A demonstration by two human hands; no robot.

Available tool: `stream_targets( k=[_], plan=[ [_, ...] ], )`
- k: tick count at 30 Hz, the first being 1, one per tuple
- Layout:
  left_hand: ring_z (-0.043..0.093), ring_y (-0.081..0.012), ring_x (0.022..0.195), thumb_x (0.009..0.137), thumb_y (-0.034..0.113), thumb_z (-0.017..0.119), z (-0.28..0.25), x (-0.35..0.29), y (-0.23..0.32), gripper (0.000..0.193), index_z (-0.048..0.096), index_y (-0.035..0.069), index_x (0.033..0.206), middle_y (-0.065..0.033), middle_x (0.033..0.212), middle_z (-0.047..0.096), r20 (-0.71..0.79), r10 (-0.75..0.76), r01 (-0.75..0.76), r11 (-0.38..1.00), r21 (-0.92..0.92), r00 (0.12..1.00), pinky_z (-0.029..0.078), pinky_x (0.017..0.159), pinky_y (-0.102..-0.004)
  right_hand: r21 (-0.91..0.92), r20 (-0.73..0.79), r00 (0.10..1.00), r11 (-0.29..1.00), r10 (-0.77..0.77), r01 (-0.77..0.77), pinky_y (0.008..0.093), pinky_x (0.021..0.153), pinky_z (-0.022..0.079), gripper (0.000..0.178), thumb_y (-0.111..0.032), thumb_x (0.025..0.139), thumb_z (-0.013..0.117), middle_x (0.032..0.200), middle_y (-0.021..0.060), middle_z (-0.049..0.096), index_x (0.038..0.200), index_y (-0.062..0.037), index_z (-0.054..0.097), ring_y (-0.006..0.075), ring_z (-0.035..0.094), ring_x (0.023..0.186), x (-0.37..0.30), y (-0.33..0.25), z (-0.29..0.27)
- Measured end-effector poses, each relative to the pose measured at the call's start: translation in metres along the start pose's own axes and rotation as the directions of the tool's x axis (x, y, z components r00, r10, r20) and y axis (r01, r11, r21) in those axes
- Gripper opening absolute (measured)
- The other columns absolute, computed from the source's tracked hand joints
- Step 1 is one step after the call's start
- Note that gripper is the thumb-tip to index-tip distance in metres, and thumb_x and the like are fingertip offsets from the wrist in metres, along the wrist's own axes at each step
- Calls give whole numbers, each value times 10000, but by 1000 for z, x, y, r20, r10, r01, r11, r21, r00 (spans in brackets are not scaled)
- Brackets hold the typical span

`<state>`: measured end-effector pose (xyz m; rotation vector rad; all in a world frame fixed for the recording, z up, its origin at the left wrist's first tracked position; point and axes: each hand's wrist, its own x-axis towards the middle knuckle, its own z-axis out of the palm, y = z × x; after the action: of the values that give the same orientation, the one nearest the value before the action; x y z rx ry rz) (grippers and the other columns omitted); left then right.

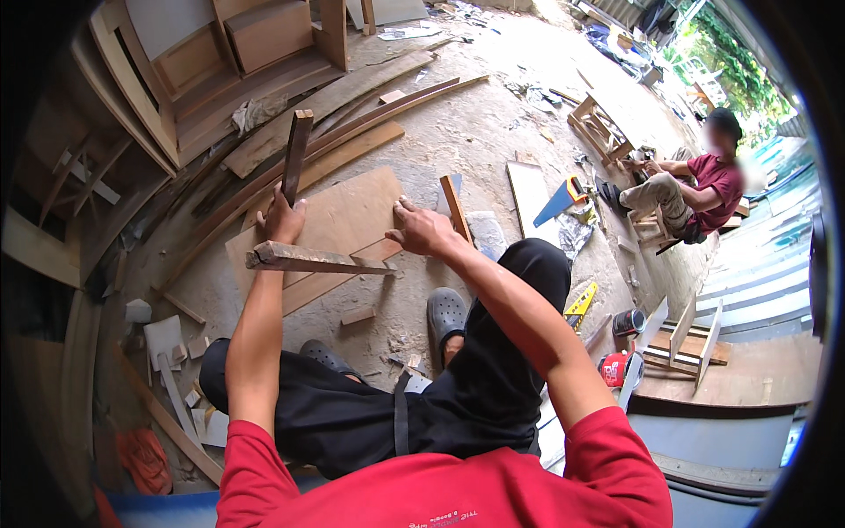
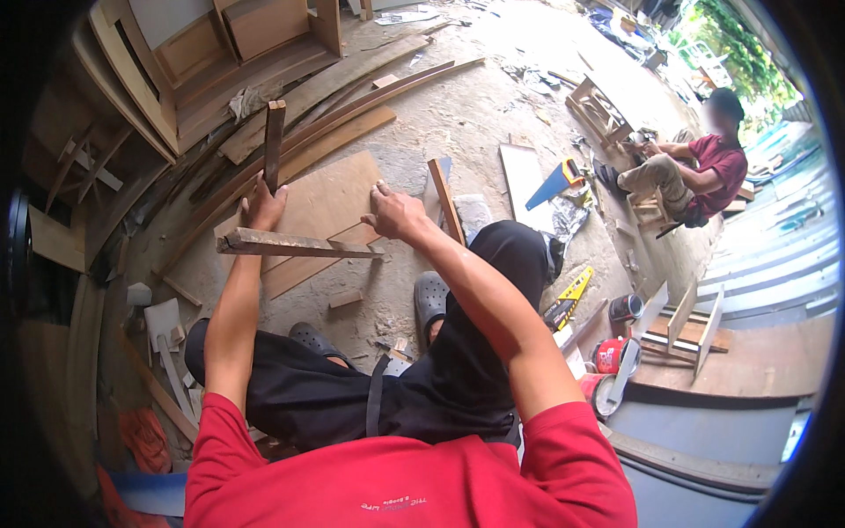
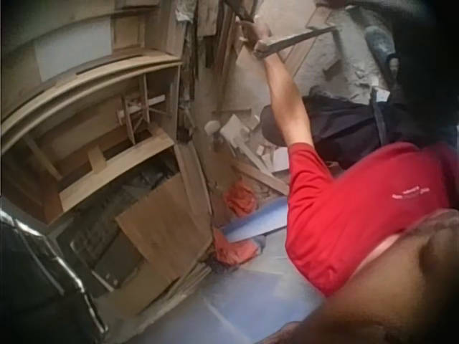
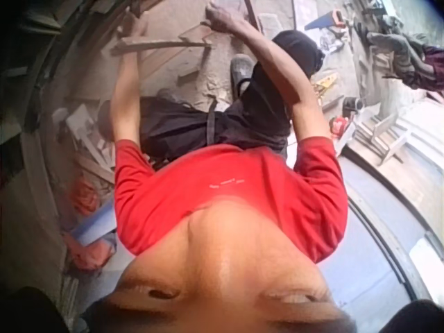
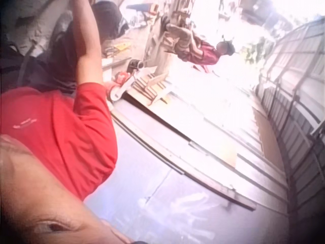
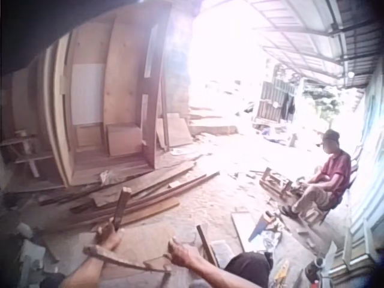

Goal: The person sits on the floor and assembles a wooden frame by joining several wooden planks and a flat board. They use a hammer to secure the pieces together and adjust the alignment of the frame components.

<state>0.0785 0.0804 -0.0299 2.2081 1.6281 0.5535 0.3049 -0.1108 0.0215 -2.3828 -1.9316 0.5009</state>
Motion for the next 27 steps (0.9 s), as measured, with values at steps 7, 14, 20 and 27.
stream_targets(
  k=[7,14,20,27],
  plan=[
    [474,-333,1264,865,449,603,4,11,-8,716,365,14,1381,-205,1325,521,-203,154,-199,953,-227,967,269,1092,-491,75,-31,999,997,19,-17,410,996,447,810,-501,868,577,1557,93,200,1478,-84,246,327,483,1252,-5,-3,6],
    [616,-252,1030,869,627,538,-61,-20,49,694,549,3,1171,-138,1147,633,196,-223,178,-99,-979,955,476,911,-367,28,53,997,999,-47,45,400,965,473,824,-399,832,653,1559,57,207,1484,-114,238,289,504,1242,2,21,2],
    [685,-318,821,810,798,367,-69,-54,26,851,705,20,879,-134,870,714,268,128,297,-463,-835,955,536,844,-462,-21,95,984,988,-150,152,396,967,474,772,-380,827,640,1530,92,279,1454,-83,302,286,509,1238,8,22,-16],
    [616,-307,904,781,845,328,-58,-112,18,900,613,33,1047,-134,920,658,278,-257,161,-398,-903,926,464,897,-454,39,30,995,995,-92,91,402,915,502,690,-257,804,611,1480,174,348,1404,-16,371,299,583,1145,11,19,-4]
  ],
)
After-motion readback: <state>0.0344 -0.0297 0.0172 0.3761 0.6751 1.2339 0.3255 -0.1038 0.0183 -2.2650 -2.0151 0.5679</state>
